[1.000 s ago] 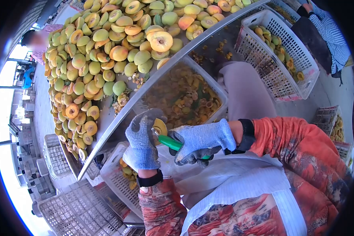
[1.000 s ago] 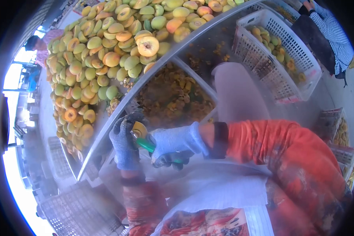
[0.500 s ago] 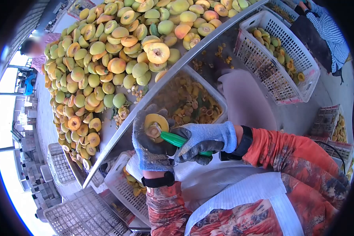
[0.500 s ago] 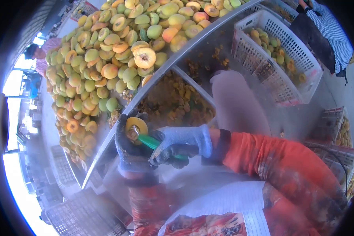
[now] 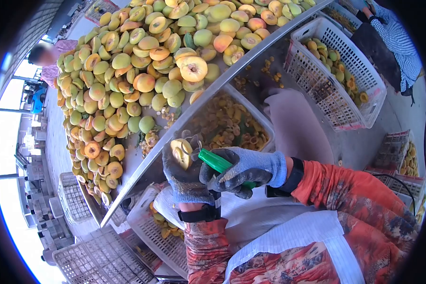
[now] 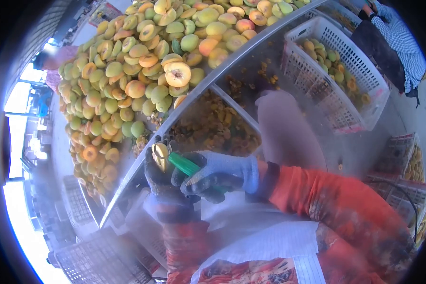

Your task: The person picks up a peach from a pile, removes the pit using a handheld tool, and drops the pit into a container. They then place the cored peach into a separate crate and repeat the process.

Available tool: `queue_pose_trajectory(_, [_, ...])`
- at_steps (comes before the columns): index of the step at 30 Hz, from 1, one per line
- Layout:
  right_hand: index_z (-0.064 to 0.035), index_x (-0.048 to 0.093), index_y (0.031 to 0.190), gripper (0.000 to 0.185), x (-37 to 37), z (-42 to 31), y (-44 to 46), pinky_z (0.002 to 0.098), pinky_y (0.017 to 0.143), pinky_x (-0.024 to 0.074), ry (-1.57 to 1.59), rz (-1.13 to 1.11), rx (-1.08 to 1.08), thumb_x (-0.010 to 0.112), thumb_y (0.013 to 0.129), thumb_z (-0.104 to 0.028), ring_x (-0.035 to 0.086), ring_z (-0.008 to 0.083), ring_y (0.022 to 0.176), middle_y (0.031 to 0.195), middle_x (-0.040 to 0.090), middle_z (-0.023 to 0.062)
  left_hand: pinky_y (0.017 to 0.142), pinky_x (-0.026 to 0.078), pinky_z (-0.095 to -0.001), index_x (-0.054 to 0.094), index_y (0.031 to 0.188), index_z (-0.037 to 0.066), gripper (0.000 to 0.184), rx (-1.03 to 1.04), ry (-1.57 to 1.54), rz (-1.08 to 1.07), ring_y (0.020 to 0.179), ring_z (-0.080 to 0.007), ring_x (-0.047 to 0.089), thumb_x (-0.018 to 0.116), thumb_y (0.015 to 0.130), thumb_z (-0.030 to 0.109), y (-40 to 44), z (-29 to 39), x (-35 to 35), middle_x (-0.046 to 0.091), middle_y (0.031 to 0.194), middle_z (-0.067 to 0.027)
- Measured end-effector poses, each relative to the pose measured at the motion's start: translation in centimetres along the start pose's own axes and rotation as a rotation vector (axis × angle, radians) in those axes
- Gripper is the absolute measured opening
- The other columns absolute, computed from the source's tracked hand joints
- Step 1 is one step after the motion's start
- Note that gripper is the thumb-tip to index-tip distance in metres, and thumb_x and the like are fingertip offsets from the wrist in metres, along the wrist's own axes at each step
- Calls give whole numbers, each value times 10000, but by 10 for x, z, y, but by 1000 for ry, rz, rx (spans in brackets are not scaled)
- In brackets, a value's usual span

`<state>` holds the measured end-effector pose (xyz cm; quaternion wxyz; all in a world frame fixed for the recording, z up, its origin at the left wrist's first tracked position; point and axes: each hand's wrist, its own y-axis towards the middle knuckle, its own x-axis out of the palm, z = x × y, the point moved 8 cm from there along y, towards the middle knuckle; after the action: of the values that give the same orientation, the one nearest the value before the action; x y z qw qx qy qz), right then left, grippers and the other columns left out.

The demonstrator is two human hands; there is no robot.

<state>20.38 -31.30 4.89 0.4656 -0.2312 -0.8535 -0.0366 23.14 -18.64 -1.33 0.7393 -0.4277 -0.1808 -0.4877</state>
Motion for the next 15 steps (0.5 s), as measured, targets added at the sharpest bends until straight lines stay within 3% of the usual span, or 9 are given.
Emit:
queue_pose_trajectory(2, [-38, 519, 995, 282, -3, -7, 1, 219, 321, 382, -70, 39, -60, 651, 782, -168, 502, 111, 387, 689, 583, 50, 837, 486, -379, 496, 1114, 35, 380, 224, 88, 137, 948, -263, 571, 486, 884, 337, -8, 9, -3, 567, 1074, -144])
queue_pose_trajectory(3, [-57, 520, 987, 288, -23, -5, 0, 221, 323, 382, -109, 240, -38, 649, 795, -227, 499, 112, 385, 679, 575, 41, 869, 472, -384, 493, 1152, 43, 382, 130, -96, 102, 1000, -255, 550, 481, 887, 319, -16, 8, 16, 550, 1115, -139])
queue_pose_trajectory(5, [-105, 511, 976, 342, -47, -2, -2, 225, 328, 379, -184, 508, 22, 631, 812, -381, 509, 114, 409, 646, 549, 17, 882, 462, -393, 485, 1175, 41, 401, 214, 14, 107, 1020, -256, 540, 484, 884, 318, -19, 14, 20, 545, 1123, -141])
queue_pose_trajectory(7, [-108, 503, 994, 342, -35, 1, 2, 225, 338, 390, -132, 499, -20, 626, 818, -374, 518, 113, 434, 642, 544, 11, 896, 452, -403, 476, 1197, 40, 421, 288, 120, 115, 1041, -256, 530, 486, 881, 318, -23, 15, 22, 540, 1132, -144])
queue_pose_trajectory(10, [-95, 479, 1045, 338, -36, 5, 10, 228, 366, 422, -154, 431, -100, 624, 830, -313, 530, 101, 495, 696, 542, 16, 909, 437, -425, 453, 1228, 28, 446, 266, 91, -187, 1060, -266, 523, 490, 870, 291, -31, 6, 45, 532, 1154, -149])
queue_pose_trajectory(11, [-82, 477, 1058, 341, -38, 1, 8, 227, 376, 433, -187, 461, -135, 631, 824, -277, 524, 93, 500, 729, 539, 23, 874, 464, -413, 462, 1219, 32, 448, 404, 683, -40, 1038, -270, 536, 489, 866, 305, -40, 14, 49, 536, 1154, -140])
queue_pose_trajectory(12, [-68, 475, 1072, 347, -40, -5, 6, 227, 385, 443, -222, 490, -166, 639, 818, -240, 518, 84, 506, 761, 535, 30, 874, 464, -413, 462, 1219, 32, 448, 408, 682, -38, 1038, -270, 536, 489, 866, 305, -41, 17, 47, 536, 1154, -140])
queue_pose_trajectory(14, [-34, 476, 1069, 357, -38, -3, 1, 220, 403, 448, -320, 459, -66, 647, 800, -195, 525, 77, 547, 808, 529, 32, 824, 493, -405, 482, 1199, 38, 460, 72, 119, -71, 1006, -268, 556, 492, 860, 349, -37, 2, 29, 543, 1146, -137])
queue_pose_trajectory(15, [-26, 478, 1072, 362, -36, -5, 2, 243, 437, 463, -502, 451, -66, 644, 793, -186, 553, 114, 561, 821, 549, 57, 793, 506, -401, 499, 1182, 48, 452, -34, 132, -29, 980, -257, 568, 483, 865, 371, -32, -3, 21, 556, 1128, -130])
